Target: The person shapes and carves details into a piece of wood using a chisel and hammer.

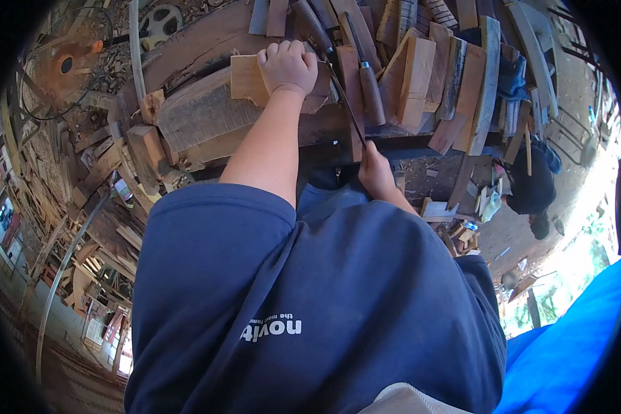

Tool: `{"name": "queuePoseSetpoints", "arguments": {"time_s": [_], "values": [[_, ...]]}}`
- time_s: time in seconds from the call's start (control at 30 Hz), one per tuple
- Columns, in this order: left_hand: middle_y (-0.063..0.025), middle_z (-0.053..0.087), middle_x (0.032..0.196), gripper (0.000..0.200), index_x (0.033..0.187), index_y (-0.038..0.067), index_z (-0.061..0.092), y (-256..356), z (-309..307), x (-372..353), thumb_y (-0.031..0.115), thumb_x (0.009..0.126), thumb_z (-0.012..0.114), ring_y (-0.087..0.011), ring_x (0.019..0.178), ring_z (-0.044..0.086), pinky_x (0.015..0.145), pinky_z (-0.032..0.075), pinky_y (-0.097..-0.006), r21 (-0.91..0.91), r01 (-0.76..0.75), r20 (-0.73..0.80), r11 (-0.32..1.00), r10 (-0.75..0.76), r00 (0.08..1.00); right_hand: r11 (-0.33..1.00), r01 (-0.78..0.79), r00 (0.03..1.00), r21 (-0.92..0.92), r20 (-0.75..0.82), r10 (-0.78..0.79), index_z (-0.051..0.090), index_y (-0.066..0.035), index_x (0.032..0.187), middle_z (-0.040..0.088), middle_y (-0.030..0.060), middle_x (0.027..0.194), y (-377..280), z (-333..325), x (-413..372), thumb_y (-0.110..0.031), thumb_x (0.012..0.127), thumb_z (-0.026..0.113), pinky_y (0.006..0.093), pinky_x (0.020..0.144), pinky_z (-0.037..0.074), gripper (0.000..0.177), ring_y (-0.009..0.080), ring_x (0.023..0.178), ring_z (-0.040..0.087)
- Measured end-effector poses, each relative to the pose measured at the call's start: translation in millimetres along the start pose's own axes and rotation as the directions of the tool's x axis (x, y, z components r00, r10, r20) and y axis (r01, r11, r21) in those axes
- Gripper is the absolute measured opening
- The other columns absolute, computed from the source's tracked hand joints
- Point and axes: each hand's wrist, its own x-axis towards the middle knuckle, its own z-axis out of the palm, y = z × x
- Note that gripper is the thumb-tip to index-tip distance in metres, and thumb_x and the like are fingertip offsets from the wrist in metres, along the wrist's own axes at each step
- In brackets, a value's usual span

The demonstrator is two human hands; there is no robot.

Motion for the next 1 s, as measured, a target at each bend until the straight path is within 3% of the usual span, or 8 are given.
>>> {"name": "queuePoseSetpoints", "arguments": {"time_s": [0.03,0.1,0.23,0.47,0.53,0.63,0.7,1.0], "values": [[-0.0052,0.068,0.092,0.027,0.088,0.013,0.071,-1.1,4.8,0.1,0.031,0.082,0.052,-0.0245,0.093,0.057,0.093,0.036,-0.0417,0.001,0.002,0.004,1.000,-0.002,1.000,0.999,-0.014,1.000,0.035,-0.019,0.014,0.047,-0.006,0.109,0.061,0.0307,0.084,-13.4,-0.3,18.4,-0.003,0.090,0.050,0.0575,0.068,0.047,0.020,0.0505,0.081,0.060],[-0.0057,0.068,0.089,0.026,0.086,0.013,0.070,-5.4,16.9,-0.9,0.031,0.081,0.052,-0.0249,0.091,0.057,0.092,0.036,-0.0419,-0.004,-0.064,-0.209,0.998,0.062,0.976,0.998,0.024,0.997,0.062,-0.071,-0.020,0.046,-0.004,0.102,0.060,0.0320,0.080,-38.9,2.4,66.1,-0.004,0.091,0.050,0.0587,0.067,0.046,0.011,0.0511,0.079,0.059],[-0.0057,0.067,0.088,0.026,0.085,0.012,0.070,-4.2,11.6,0.4,0.031,0.081,0.052,-0.0252,0.091,0.057,0.092,0.036,-0.0419,0.003,-0.049,-0.150,0.999,0.049,0.987,0.997,0.034,0.994,0.069,-0.104,-0.027,0.043,-0.002,0.096,0.059,0.0336,0.078,-79.9,1.8,114.7,-0.005,0.093,0.050,0.0602,0.065,0.044,0.008,0.0512,0.080,0.059],[-0.0057,0.067,0.088,0.024,0.082,0.013,0.068,-3.6,8.5,-0.5,0.031,0.081,0.052,-0.0256,0.091,0.057,0.092,0.036,-0.0423,-0.003,-0.037,-0.107,0.999,0.036,0.994,0.995,-0.055,0.998,0.087,0.029,0.053,0.045,-0.002,0.109,0.062,0.0312,0.083,-10.0,-8.8,10.5,-0.007,0.094,0.049,0.0563,0.068,0.047,0.016,0.0507,0.084,0.060],[-0.0057,0.067,0.088,0.023,0.081,0.013,0.067,-1.9,7.2,-0.3,0.030,0.081,0.052,-0.0257,0.091,0.057,0.092,0.036,-0.0428,-0.013,-0.035,-0.084,0.999,0.034,0.996,0.995,-0.044,0.999,0.087,0.030,0.042,0.046,-0.001,0.110,0.063,0.0311,0.084,-12.2,-12.4,11.6,-0.007,0.095,0.049,0.0563,0.068,0.047,0.017,0.0510,0.085,0.060],[-0.0052,0.066,0.088,0.021,0.081,0.013,0.066,-2.5,8.6,0.5,0.029,0.082,0.052,-0.0258,0.092,0.057,0.092,0.036,-0.0440,-0.004,0.030,-0.072,1.000,-0.031,0.997,0.969,-0.176,0.981,0.175,-0.051,0.187,0.048,0.000,0.110,0.063,0.0321,0.086,-21.0,-4.3,48.5,-0.010,0.096,0.048,0.0569,0.068,0.047,0.017,0.0516,0.085,0.060],[-0.0024,0.066,0.089,0.020,0.083,0.015,0.065,-2.4,9.7,-0.9,0.028,0.084,0.050,-0.0245,0.093,0.056,0.092,0.034,-0.0438,0.015,0.076,-0.052,0.997,-0.075,0.996,0.975,-0.222,0.969,0.017,-0.104,0.223,0.049,0.000,0.107,0.063,0.0317,0.086,-18.3,3.3,66.0,-0.011,0.097,0.047,0.0563,0.067,0.046,0.015,0.0515,0.085,0.060],[-0.0021,0.068,0.098,0.027,0.094,0.016,0.069,-0.5,10.3,-1.6,0.030,0.086,0.048,-0.0239,0.098,0.058,0.096,0.033,-0.0430,0.043,0.112,-0.027,0.993,-0.111,0.993,0.997,-0.082,0.997,-0.014,-0.003,0.082,0.045,-0.002,0.099,0.062,0.0311,0.082,-36.1,-14.5,34.4,-0.005,0.092,0.048,0.0595,0.071,0.047,0.008,0.0517,0.083,0.060]]}}
